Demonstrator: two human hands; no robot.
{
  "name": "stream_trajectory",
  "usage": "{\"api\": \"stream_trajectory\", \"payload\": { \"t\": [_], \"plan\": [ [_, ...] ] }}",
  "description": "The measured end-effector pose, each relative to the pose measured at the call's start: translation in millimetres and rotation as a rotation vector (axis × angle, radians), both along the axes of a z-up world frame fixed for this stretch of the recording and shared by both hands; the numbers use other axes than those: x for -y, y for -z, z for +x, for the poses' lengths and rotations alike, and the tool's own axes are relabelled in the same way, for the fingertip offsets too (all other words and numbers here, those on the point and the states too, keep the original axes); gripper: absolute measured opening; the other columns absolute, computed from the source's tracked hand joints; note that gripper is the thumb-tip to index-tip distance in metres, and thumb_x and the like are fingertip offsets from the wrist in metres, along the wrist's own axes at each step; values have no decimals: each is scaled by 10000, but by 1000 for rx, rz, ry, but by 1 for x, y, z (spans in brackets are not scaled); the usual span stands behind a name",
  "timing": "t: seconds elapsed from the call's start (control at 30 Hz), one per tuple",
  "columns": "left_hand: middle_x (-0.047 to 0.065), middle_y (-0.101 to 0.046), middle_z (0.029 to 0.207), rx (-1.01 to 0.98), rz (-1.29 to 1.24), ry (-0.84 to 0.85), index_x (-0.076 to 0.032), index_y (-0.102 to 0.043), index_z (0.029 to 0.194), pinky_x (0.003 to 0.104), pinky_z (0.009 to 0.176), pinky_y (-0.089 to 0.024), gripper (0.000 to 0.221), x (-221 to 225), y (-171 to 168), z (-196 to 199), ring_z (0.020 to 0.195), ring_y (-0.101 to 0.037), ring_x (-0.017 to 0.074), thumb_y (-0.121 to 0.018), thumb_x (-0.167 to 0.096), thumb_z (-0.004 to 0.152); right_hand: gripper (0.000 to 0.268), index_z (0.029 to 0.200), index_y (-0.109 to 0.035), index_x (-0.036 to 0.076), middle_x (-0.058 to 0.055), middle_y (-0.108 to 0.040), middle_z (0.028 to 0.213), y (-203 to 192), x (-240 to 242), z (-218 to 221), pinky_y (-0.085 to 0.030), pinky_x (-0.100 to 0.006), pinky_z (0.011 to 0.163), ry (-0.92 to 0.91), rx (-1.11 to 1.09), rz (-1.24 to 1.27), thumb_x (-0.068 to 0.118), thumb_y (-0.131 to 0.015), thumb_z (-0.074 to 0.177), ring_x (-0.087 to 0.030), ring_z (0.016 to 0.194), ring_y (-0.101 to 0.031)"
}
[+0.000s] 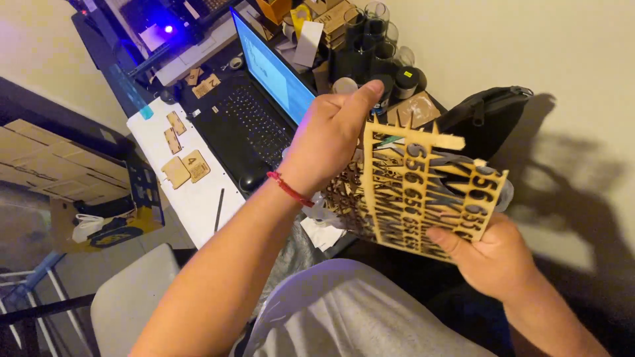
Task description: Sorting laser-cut wooden pieces and scraps, then assembling small wooden boxes by interlocking the components.
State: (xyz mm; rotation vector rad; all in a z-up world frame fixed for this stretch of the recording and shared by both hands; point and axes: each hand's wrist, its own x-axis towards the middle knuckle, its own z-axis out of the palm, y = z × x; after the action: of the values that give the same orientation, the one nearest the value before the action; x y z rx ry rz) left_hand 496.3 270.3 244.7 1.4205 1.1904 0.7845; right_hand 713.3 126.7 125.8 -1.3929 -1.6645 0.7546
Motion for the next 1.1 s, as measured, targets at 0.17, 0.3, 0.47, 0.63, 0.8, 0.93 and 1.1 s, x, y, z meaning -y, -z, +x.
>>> {"api": "stream_trajectory", "payload": {
  "t": [0.17, 0.3, 0.47, 0.63, 0.8, 0.93, 1.1],
  "plan": [
    [-70, -230, 463, 167, 96, 163, -215, -222, 533, 299, 462, -189, 523, -6, 7, -1, 445, -210, 83, -483, -396, 948, 252, 1079, -730, 61, -77, -741, 1152, -9, -3, 23, -512, -343, 1033, 44, 87, -16, 132, -713, 838, -199, 1089, -697],
    [-93, -221, 532, 198, 342, 168, -227, -235, 563, 299, 500, -174, 489, -4, 7, 4, 503, -202, 73, -439, -367, 984, 285, 1102, -724, 50, -81, -726, 1171, -23, -1, 39, -488, -338, 1034, 99, 175, -32, 125, -734, 827, -201, 1121, -672],
    [-60, -246, 542, 334, 503, 8, -177, -252, 579, 296, 532, -193, 482, -4, 17, 20, 543, -234, 80, -429, -371, 983, 294, 1140, -671, -2, -114, -686, 1214, -23, 7, 29, -506, -370, 1109, 73, -54, 21, 70, -693, 855, -220, 1165, -650],
    [93, -512, 454, 662, 4, -584, -67, -574, 512, 342, 371, -353, 255, -32, 10, -2, 389, -470, 191, -586, -234, 704, 470, 1220, -589, -14, -156, -659, 1254, 9, 29, 53, -575, -435, 1015, 184, -774, -181, 57, -684, 765, -283, 1102, -679],
    [173, -664, 933, -334, 1225, 293, 32, -632, 1020, 415, 839, -500, 257, -54, 60, -20, 865, -621, 322, -401, 107, 935, 624, 1448, -427, 60, -107, -523, 1452, 31, 44, 99, -477, -438, 1181, 389, -641, -159, 160, -541, 843, -263, 1339, -548],
    [210, -619, 779, -524, 252, 514, 47, -630, 1054, 424, 806, -464, 453, -2, 98, 35, 744, -633, 362, -363, -315, 1001, 631, 1501, -402, 130, -65, -489, 1524, 51, 50, 153, -456, -441, 1214, 452, -672, -174, 342, -507, 916, -236, 1418, -509],
    [198, -681, 1136, -590, 315, 573, -98, -661, 1171, 500, 862, -478, 348, 0, 159, 37, 997, -645, 392, -411, -258, 990, 580, 1458, -429, 60, -107, -525, 1483, -16, 26, 77, -515, -497, 1302, 346, -578, 175, 217, -622, 935, -261, 1383, -563]
  ]
}}
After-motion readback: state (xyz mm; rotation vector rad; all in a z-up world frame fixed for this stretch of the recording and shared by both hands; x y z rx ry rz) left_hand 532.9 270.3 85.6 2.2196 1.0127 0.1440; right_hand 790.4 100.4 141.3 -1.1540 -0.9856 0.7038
